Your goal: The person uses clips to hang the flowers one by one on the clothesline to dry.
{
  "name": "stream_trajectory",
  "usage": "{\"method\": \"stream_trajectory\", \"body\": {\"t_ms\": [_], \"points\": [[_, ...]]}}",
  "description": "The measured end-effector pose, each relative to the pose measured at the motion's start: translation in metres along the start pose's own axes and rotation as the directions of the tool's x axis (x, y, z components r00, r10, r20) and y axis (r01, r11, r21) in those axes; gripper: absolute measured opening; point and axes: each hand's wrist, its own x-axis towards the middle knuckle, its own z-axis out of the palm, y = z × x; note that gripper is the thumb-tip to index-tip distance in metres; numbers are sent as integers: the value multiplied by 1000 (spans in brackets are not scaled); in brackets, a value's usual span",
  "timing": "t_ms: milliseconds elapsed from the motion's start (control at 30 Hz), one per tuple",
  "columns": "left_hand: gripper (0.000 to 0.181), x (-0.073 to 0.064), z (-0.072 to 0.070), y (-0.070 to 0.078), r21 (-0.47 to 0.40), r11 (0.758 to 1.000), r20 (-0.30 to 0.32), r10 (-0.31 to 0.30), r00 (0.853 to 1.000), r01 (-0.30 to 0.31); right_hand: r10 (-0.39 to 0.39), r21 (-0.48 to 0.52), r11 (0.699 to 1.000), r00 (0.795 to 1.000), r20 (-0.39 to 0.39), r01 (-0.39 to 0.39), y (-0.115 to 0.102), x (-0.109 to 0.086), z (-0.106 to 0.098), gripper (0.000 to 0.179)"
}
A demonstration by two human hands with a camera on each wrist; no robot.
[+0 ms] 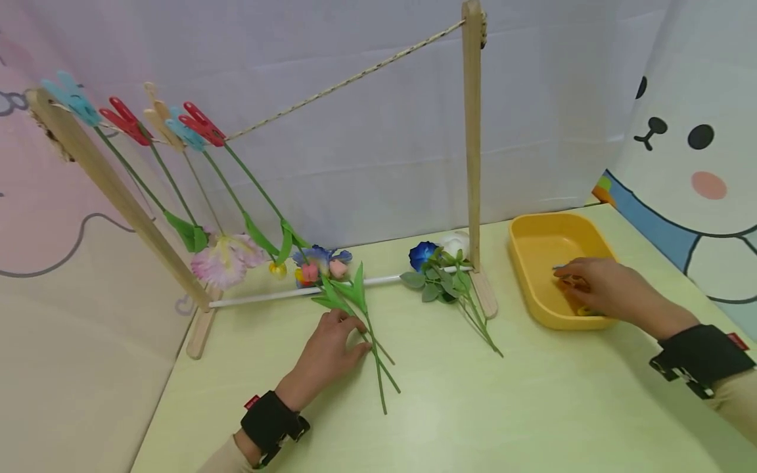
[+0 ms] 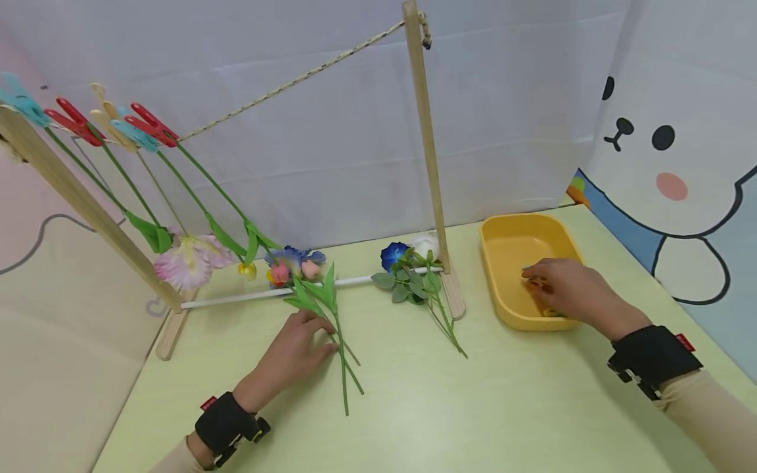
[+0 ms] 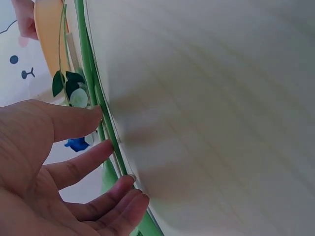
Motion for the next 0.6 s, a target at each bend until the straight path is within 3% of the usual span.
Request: {"method": "stream_trajectory", "body": {"t_ms": [367, 600], "points": [[21, 25, 13, 23, -9, 997, 95, 74, 993, -73, 37, -13, 999, 999, 1, -37, 0, 3, 1, 25], [27, 28, 6, 27, -6, 995, 121, 103, 987, -103, 55, 5, 998, 998, 13, -55, -1, 5, 4, 23]]}}
